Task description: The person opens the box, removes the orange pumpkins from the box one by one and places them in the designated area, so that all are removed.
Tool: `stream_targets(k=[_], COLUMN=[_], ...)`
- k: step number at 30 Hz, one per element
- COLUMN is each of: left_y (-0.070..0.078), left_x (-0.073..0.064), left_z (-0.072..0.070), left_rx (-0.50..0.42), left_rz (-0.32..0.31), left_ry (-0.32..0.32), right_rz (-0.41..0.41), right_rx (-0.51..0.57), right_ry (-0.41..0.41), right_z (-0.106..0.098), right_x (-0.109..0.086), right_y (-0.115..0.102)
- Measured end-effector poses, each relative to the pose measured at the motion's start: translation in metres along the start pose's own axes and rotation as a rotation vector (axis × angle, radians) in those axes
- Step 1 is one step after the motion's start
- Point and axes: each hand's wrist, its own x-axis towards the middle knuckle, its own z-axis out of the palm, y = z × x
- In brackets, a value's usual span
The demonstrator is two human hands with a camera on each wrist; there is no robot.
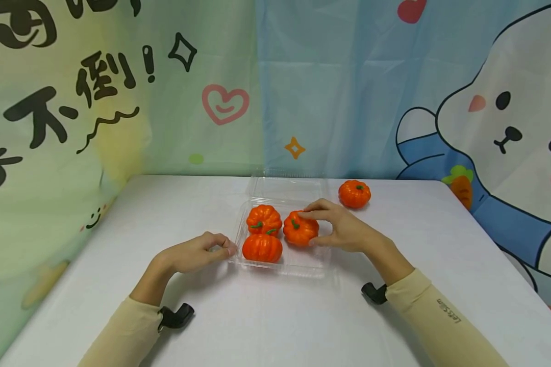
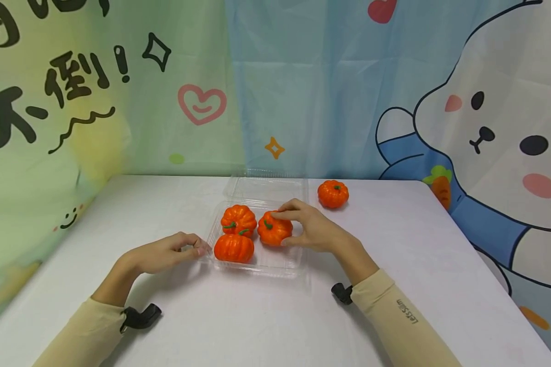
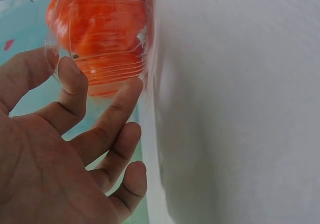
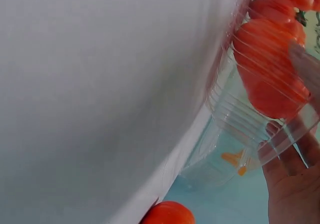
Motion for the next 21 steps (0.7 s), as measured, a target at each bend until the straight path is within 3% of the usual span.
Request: stream_targets(k=[21], left_y=[0.0008], left_x=[-0.0015], left_z=[0.0015], left_rx=[0.017], left_rz=[-0.020], left_ry=[0.007], right_rz=[0.002], right_rx=[-0.008], right_ry=[0.024], right_z=[0.0016], right_x=[-0.0011], right_y=[-0.0093])
